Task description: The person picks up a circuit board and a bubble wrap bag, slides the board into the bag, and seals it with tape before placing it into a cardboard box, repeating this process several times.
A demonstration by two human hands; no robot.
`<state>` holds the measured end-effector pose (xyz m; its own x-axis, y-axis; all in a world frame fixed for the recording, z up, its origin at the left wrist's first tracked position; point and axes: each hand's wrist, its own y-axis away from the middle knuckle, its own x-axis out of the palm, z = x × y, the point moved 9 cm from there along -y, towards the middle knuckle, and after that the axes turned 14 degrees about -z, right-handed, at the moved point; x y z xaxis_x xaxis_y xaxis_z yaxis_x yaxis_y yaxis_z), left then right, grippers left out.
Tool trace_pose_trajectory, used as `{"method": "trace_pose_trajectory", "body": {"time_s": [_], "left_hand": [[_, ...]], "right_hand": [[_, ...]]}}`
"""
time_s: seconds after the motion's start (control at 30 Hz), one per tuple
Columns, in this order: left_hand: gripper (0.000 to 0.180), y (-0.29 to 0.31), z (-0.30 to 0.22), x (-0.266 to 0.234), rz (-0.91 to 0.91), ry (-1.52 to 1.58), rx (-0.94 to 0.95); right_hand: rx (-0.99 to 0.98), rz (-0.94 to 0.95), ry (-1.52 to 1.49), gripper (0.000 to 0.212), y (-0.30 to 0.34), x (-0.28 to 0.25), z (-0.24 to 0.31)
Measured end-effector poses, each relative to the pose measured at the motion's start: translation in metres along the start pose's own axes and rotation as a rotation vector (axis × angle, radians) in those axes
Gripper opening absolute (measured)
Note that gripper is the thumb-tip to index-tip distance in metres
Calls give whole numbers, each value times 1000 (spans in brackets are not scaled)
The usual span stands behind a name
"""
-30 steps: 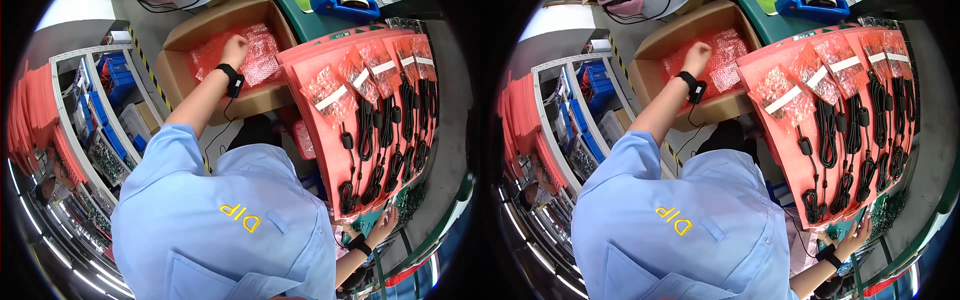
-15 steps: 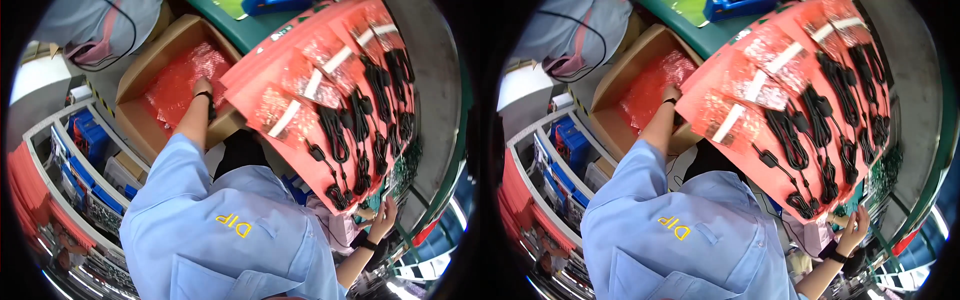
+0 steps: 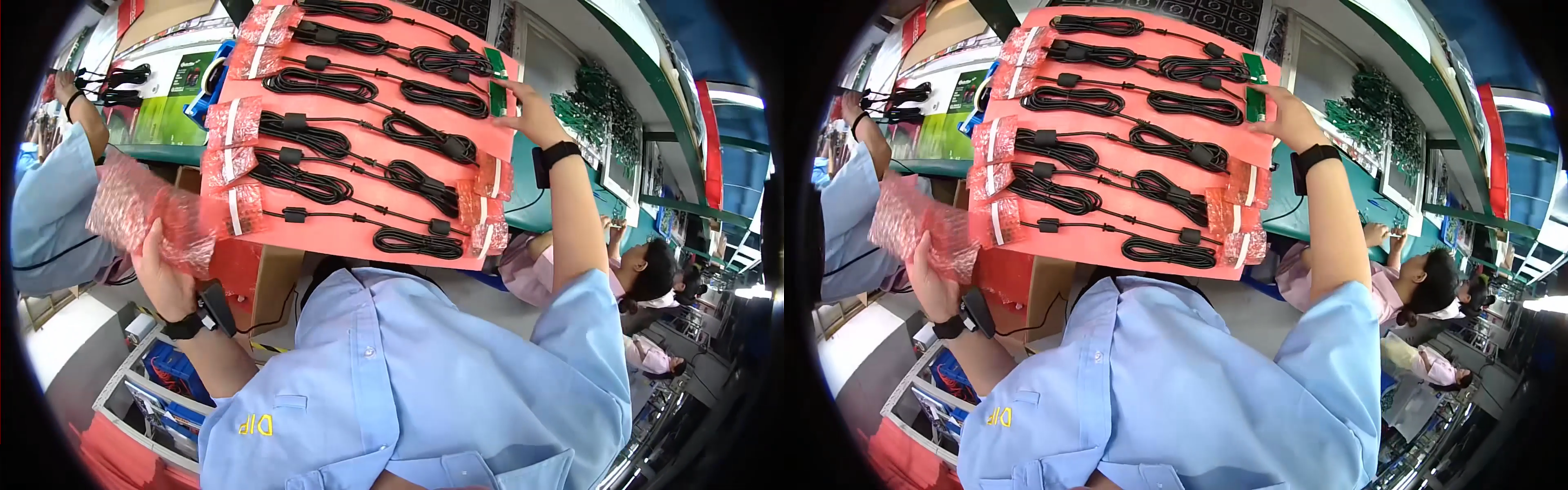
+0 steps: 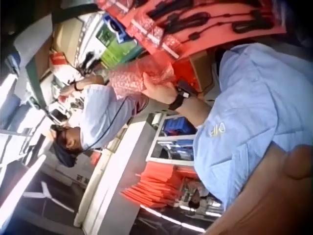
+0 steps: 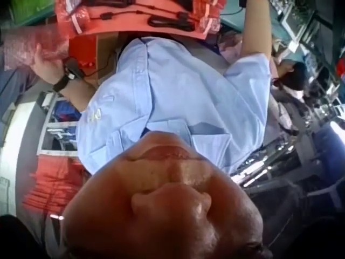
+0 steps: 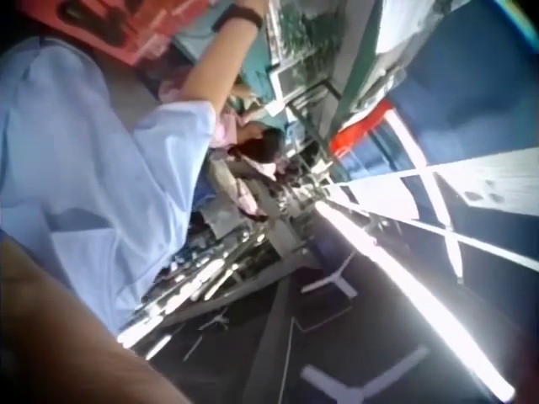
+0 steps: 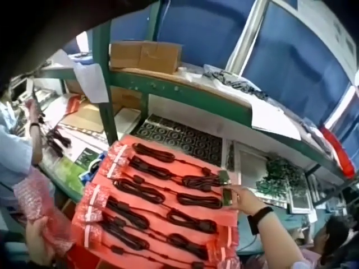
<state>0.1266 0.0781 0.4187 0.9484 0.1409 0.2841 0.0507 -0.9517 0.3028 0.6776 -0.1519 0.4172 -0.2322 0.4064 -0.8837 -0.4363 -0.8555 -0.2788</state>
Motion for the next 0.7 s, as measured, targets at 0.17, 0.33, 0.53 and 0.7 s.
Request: {"method": "trace_pose_trajectory", "body": {"time_s": [0.17, 0.33, 0.53, 0.7], "left_hand": [[25, 110, 46, 174, 383, -57, -157], [22, 195, 157, 288, 819, -464, -576], [28, 230, 225, 346, 830, 8, -1281], [34, 226, 240, 346, 947, 194, -1278]], "right_hand": [[78, 154, -49, 64, 1, 18, -25], [119, 110, -186, 61, -23, -33, 0], [100, 207, -303, 62, -5, -53, 59], [41, 177, -394, 63, 24, -43, 56]]}}
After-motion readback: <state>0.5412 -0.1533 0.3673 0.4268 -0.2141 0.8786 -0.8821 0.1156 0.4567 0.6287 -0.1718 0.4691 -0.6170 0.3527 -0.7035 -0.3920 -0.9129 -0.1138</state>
